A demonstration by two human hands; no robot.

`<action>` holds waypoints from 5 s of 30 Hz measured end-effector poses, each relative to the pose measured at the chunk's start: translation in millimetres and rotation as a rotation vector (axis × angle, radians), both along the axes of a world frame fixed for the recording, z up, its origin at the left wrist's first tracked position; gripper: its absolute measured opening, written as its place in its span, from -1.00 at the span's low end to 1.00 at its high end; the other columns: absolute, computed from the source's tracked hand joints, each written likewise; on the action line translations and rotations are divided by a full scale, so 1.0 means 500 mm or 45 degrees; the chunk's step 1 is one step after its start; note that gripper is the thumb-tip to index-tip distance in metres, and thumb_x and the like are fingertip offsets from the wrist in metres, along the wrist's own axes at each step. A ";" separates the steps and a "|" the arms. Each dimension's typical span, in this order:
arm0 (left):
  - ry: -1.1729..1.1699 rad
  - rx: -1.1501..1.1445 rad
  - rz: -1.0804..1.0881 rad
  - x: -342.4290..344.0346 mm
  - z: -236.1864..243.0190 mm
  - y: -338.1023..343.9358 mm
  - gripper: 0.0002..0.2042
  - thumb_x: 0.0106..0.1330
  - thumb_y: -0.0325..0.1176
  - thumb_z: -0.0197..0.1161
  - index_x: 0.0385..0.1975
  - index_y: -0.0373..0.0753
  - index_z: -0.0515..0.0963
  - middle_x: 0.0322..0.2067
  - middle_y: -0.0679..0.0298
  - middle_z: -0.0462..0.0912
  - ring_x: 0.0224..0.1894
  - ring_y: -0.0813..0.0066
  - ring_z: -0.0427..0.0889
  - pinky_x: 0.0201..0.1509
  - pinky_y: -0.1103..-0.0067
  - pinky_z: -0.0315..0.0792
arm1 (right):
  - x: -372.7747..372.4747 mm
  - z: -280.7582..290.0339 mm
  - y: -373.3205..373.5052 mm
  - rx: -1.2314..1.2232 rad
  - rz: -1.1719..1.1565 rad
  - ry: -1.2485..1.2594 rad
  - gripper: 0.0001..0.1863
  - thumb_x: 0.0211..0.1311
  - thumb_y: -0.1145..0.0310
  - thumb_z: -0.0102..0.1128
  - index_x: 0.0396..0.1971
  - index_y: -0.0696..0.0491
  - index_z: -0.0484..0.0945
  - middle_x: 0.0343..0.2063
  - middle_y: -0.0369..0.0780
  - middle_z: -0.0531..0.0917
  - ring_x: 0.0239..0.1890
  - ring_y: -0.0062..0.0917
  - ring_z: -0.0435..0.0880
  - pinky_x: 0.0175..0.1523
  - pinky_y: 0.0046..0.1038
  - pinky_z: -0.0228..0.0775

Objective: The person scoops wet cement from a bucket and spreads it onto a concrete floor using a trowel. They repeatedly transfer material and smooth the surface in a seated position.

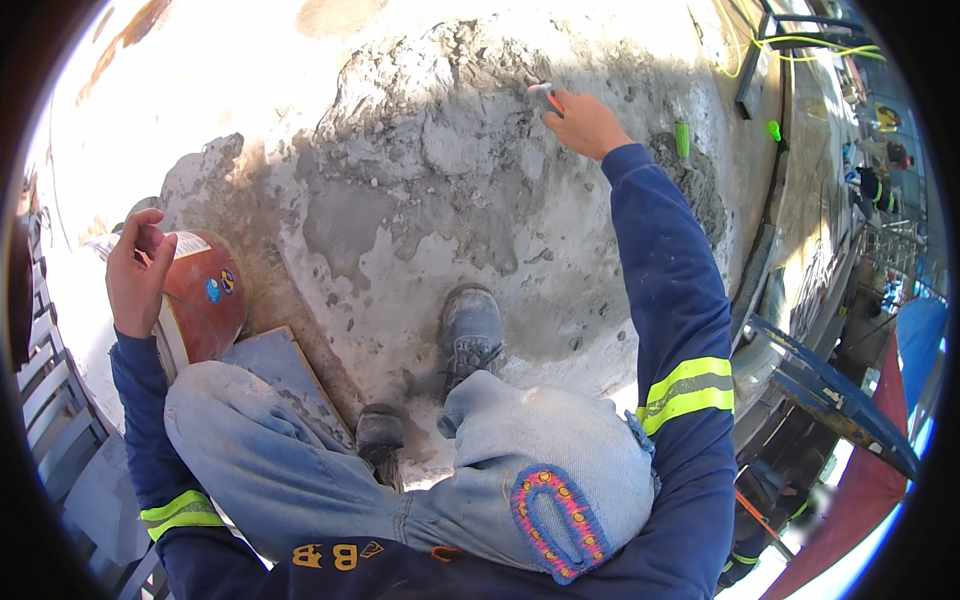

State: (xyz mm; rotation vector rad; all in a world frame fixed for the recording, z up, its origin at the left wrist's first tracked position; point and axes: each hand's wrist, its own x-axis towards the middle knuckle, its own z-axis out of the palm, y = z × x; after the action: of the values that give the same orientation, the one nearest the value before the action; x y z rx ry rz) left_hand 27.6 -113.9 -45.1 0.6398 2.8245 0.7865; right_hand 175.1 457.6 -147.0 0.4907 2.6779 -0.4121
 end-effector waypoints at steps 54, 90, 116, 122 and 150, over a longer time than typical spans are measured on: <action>0.006 -0.277 -0.073 0.011 0.021 0.015 -0.75 0.22 -0.23 0.39 -0.16 -0.13 0.62 -0.51 0.41 0.57 -0.54 0.60 0.46 -0.42 0.57 0.33 | 0.204 0.091 -0.364 -1.028 -1.198 0.605 -0.76 0.35 0.26 0.06 -0.28 0.17 0.43 -0.56 -0.23 0.53 -0.72 -0.57 0.48 -0.60 -0.48 0.33; -0.090 0.162 0.020 -0.005 -0.014 -0.037 -0.84 0.36 -0.39 0.32 -0.16 -0.29 0.57 -0.53 0.51 0.35 -0.46 0.77 0.24 -0.38 0.74 0.16 | 0.506 -0.003 -0.269 -0.892 -1.205 0.186 -0.73 0.44 0.18 0.01 -0.35 0.09 0.39 -0.61 -0.28 0.48 -0.73 -0.60 0.43 -0.59 -0.48 0.29; 0.104 -0.322 -0.177 0.019 0.013 -0.007 -0.77 0.23 -0.20 0.36 -0.20 -0.13 0.61 -0.58 0.38 0.51 -0.53 0.46 0.48 -0.40 0.49 0.35 | 0.180 -0.063 -0.301 0.311 -0.055 0.270 -0.76 0.29 0.44 0.03 -0.07 0.14 0.35 -0.26 0.06 0.58 -0.36 0.06 0.67 -0.27 0.02 0.50; 0.100 -0.344 -0.147 0.014 0.016 -0.006 -0.75 0.24 -0.13 0.34 -0.20 -0.12 0.62 -0.57 0.37 0.55 -0.49 0.40 0.57 -0.36 0.44 0.40 | 0.197 0.190 -0.249 0.296 -0.007 0.398 -0.70 0.40 0.23 0.04 -0.10 0.17 0.39 -0.27 0.04 0.63 -0.28 0.04 0.65 -0.23 0.03 0.45; -0.051 -0.011 -0.023 0.006 -0.020 -0.027 -0.83 0.29 -0.35 0.37 -0.22 -0.23 0.57 -0.59 0.48 0.30 -0.50 0.71 0.28 -0.42 0.68 0.17 | 0.467 -0.097 -0.362 -0.653 -1.076 -0.030 -0.68 0.38 0.21 0.02 -0.22 0.23 0.42 -0.59 -0.16 0.56 -0.68 -0.43 0.61 -0.51 -0.32 0.42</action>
State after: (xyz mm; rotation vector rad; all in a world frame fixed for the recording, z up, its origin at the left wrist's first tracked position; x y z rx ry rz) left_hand 30.5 -127.6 -55.2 0.6400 2.7810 0.7747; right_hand 408.6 276.6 -195.5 1.4116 2.0829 -1.2551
